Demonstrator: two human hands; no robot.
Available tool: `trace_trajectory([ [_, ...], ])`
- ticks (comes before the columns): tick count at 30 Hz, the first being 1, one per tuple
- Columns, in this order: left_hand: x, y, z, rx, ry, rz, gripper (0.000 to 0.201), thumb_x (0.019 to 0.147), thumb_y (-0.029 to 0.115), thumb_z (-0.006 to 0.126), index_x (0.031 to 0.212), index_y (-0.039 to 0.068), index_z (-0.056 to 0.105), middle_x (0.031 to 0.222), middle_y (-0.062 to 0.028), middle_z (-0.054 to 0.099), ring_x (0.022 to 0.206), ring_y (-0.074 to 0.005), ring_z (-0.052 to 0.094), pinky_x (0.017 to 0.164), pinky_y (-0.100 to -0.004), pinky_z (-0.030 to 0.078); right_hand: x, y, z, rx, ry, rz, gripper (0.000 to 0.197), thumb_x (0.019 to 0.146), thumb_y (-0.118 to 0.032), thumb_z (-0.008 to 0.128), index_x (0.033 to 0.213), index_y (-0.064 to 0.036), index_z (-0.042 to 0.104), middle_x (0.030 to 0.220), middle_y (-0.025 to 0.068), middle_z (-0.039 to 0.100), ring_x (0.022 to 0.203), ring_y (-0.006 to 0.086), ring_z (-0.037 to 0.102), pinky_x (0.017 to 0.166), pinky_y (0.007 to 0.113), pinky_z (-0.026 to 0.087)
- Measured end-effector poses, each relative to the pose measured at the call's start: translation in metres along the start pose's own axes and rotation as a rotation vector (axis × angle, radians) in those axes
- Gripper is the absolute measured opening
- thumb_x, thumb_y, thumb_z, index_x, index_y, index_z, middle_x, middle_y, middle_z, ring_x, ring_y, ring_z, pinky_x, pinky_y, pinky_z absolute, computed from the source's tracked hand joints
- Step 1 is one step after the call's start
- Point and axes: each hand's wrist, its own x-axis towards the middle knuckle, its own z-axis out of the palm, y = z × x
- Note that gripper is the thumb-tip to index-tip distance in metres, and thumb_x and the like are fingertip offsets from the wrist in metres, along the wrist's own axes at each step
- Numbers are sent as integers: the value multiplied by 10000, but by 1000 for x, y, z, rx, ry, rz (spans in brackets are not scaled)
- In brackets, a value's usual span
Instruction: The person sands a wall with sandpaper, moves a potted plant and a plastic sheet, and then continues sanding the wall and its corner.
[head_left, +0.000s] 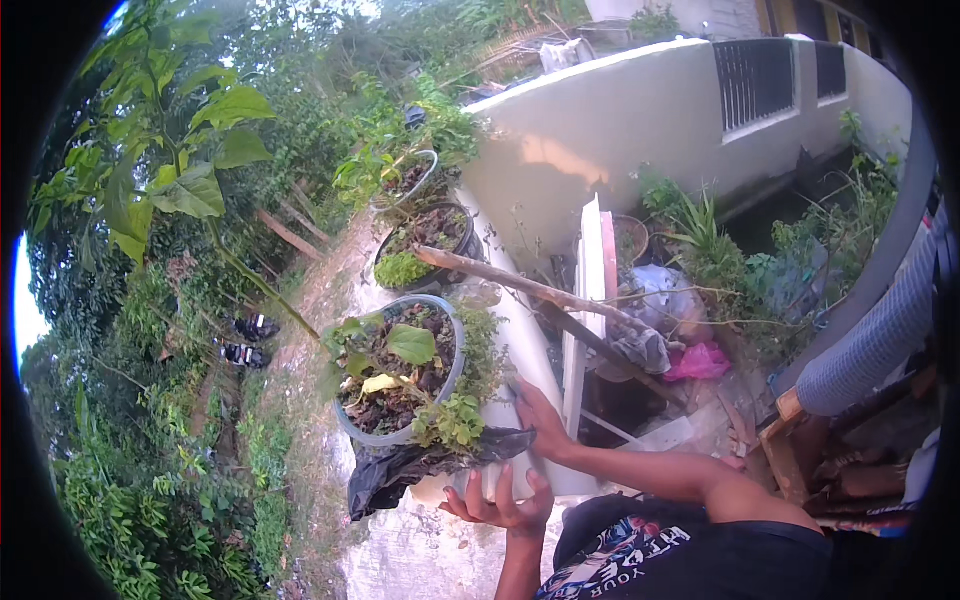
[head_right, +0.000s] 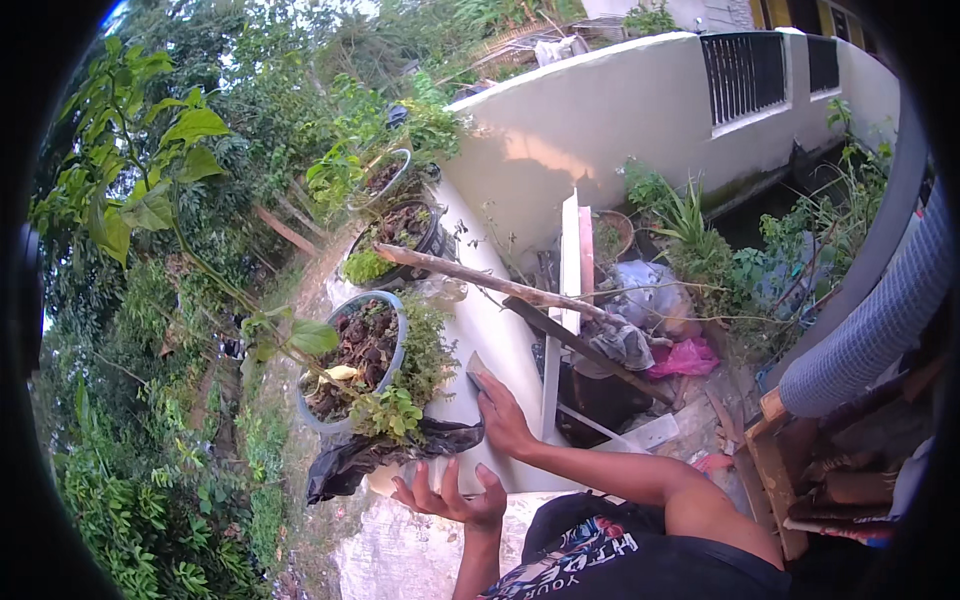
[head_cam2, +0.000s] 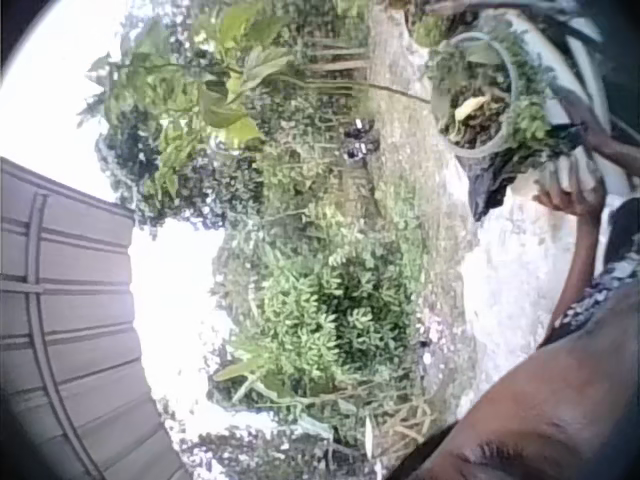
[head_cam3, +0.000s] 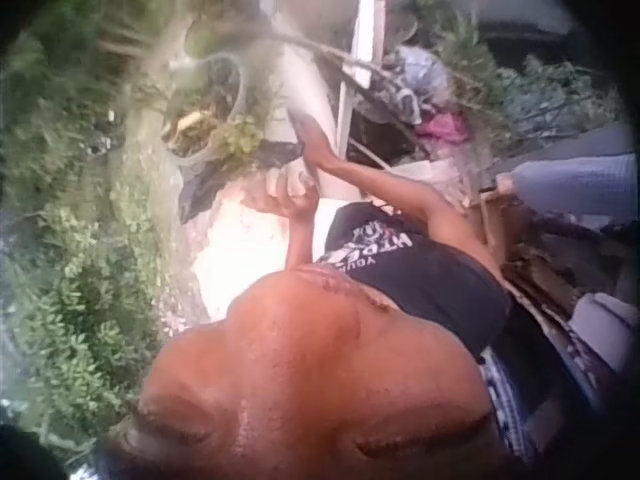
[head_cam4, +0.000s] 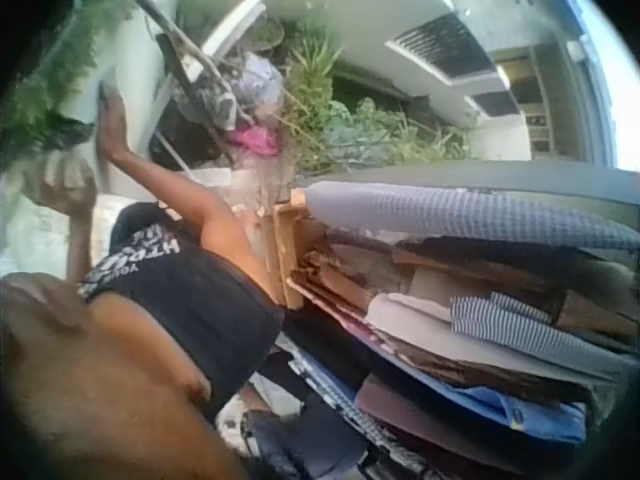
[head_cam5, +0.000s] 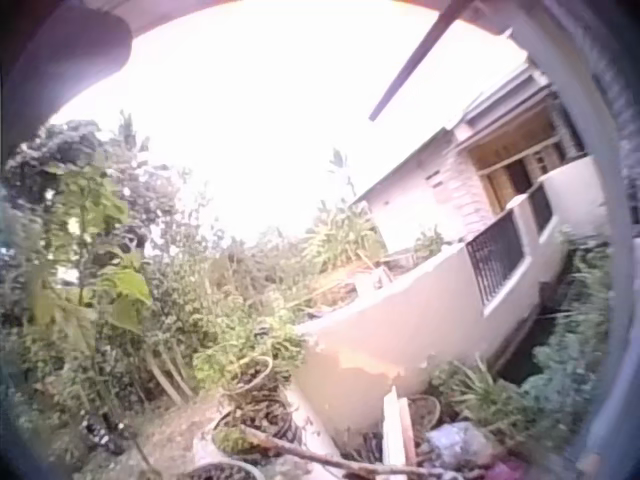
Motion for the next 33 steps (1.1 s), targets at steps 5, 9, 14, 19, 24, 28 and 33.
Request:
trace_trajectory([
  [5,-6,-51,-11,-148,-18,235,348,855,340,649,1154,188,553,1209,-61,593,1282,-321,460,1120,-595,251,-15,-25,14,197,48,99,475,1073,-303,453,1444,-7,443,1430,172,501,1317,243,476,1114,338,346],
  [9,2,-95,-25,-331,-68,325,375,865,396,669,1168,208,555,1214,-56,587,1220,-292,520,1102,-581,264,-39,-51,14,262,88,371,424,1075,-320,435,1357,-25,550,1254,113,617,1172,177,546,1036,321,401],
  [14,7,-131,-23,-435,-44,215,521,823,466,721,1248,195,587,1246,-79,619,1088,-234,563,911,-405,390,-63,-68,14,484,83,603,341,1024,-328,502,1143,-48,656,1139,66,641,1079,152,582,919,343,480],
  [19,10,-141,-22,-535,-22,261,467,840,434,697,1184,122,648,1181,-106,658,981,-205,576,919,-376,371,-96,-66,33,618,239,400,337,1018,-337,509,1233,-90,585,1137,42,629,1038,149,600,906,335,480],
  [24,16,-145,-30,-576,-53,253,442,826,401,703,1161,113,695,1176,-105,656,979,-224,569,941,-395,369,-108,-52,26,558,243,343,368,1029,-366,499,1266,-95,575,1151,49,629,1049,150,600,905,337,486],
  [28,34,-154,-42,-619,-224,333,525,820,399,703,1225,65,677,1167,-112,667,928,-234,587,859,-379,393,-124,-75,37,540,328,429,417,1034,-405,490,1283,-81,575,1164,53,626,1067,156,594,909,341,491],
  [33,36,-160,-37,-748,-277,421,593,858,380,662,1336,35,604,1328,-194,579,1085,-364,538,922,-458,392,-138,-50,51,472,444,169,429,1040,-374,453,1317,-70,577,1207,42,630,1099,136,577,959,305,454],
])
